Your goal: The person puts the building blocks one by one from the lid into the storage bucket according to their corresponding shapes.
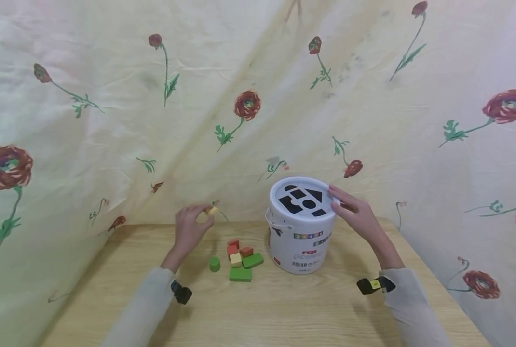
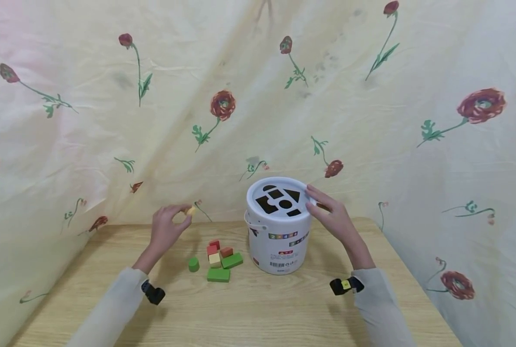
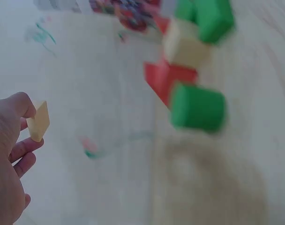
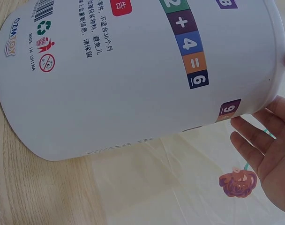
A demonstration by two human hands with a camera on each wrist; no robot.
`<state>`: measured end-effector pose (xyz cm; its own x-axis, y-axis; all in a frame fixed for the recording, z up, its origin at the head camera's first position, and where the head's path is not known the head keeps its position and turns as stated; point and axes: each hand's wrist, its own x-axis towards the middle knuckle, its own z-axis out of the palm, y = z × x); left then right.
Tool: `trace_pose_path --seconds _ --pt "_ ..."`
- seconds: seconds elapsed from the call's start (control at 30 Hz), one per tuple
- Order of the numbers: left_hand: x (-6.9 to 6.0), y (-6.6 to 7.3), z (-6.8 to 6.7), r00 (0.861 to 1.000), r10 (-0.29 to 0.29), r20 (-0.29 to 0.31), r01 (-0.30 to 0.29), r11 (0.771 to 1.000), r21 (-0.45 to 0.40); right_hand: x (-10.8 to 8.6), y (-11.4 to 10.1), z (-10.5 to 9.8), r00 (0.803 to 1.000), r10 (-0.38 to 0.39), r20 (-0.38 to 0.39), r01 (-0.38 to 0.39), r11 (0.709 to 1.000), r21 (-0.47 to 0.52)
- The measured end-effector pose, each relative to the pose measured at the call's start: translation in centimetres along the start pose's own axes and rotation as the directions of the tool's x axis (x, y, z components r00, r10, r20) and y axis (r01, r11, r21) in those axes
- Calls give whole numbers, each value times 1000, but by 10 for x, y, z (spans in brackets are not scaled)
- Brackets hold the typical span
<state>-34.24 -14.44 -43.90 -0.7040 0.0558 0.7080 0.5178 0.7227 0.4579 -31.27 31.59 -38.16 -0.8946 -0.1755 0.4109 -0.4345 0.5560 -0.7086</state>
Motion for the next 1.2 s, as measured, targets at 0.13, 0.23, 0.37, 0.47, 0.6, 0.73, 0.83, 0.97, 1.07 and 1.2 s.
trace_pose_path --seconds 0.13,0.23,0.37,0.47,0.6,0.73,0.83,0.97,1.07,1.2 --pt "17 30 3 999 41 -22 -43 997 -67 0 0 -1 1000 1 0 -1 1000 0" --pt "30 54 7 997 63 -35 -67 990 -124 -1 0 -2 1000 4 -1 -4 1000 -4" --pt "47 85 13 996 78 -39 -84 978 -189 -1 0 -3 1000 6 -2 -6 1000 -5" --pt "57 105 19 995 89 -33 -94 972 -217 -1 0 -4 1000 7 0 -7 1000 -2" --pt "69 126 31 995 97 -5 -96 969 -226 0 -1 -4 1000 16 5 -16 1000 -3" --pt "76 141 44 997 70 41 -59 973 -224 0 0 -2 1000 18 7 -18 1000 2" --pt "80 150 54 996 50 75 -34 978 -204 -1 0 -1 1000 24 10 -24 1000 14" --pt "83 159 65 991 26 129 -3 985 -172 -2 -2 -1 999 34 16 -34 999 19" --pt "85 164 71 986 7 169 20 987 -157 -2 -3 -1 999 37 15 -37 999 3" --pt "87 168 76 976 -2 216 31 990 -135 -2 -3 -1 999 33 14 -33 999 -3"
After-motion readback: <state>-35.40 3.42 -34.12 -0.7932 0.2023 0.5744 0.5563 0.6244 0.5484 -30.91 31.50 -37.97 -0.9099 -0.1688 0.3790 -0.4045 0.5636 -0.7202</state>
